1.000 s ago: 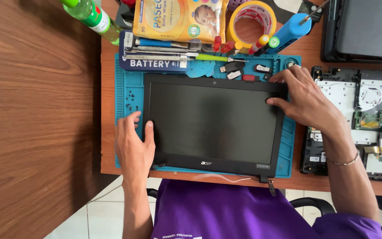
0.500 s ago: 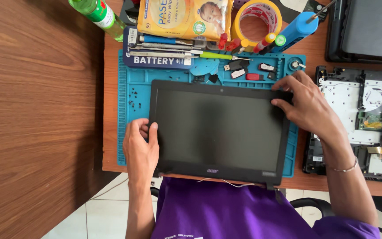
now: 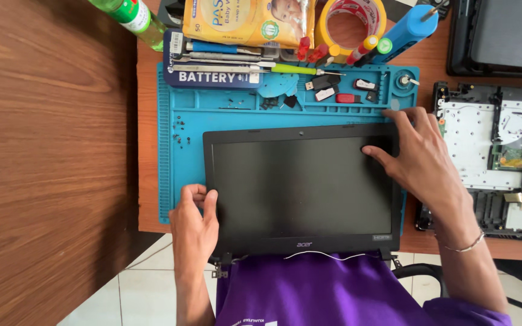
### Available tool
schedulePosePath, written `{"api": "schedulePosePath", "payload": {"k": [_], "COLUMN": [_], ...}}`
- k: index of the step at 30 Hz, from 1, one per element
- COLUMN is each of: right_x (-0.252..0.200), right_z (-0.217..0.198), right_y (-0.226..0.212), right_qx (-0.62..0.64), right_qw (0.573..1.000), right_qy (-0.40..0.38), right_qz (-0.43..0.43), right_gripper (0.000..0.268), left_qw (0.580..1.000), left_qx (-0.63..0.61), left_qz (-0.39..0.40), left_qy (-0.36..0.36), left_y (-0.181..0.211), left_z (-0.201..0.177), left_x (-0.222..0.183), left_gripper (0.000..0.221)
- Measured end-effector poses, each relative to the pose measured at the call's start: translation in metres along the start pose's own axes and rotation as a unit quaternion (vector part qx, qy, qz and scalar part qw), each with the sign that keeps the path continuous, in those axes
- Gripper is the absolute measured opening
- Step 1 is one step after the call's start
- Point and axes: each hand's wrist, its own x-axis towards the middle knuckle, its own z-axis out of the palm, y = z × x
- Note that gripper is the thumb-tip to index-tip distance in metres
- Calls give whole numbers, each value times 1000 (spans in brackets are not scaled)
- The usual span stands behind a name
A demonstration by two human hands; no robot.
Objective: The person attaches the screen assembly to a laptop base, wipes the display with a cloth, and then snaps the front bezel into place around the screen edges.
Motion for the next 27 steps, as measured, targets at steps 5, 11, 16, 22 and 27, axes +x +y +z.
{"api": "schedulePosePath", "payload": {"k": [5,11,16,22,27], "right_x": [-4,-5,-5,-28,-55], "right_z": [2,4,6,10,39], "right_y": [-4,-8,-17,-20,-10], "right_qx": [-7,-8,70,311,509], "right_qw": [999,999,991,927,821], "right_qy": [-2,-14,-68,-135,-235], "right_qz": [35,33,85,161,113], "right_gripper": [70,68,61,64,41], "left_qw": [997,982,957,946,928], "left_qx": [-54,-153,-269,-302,-365], "left_qz": [-39,-99,-94,-116,-48], "left_qy": [-28,-42,-55,12,67], "left_y": [-2,-40,-83,-97,-92], "left_z": [5,14,0,-25,-42], "left_x": [-5,-15,-16,-19,-14], "left_gripper": [40,45,44,36,25]}}
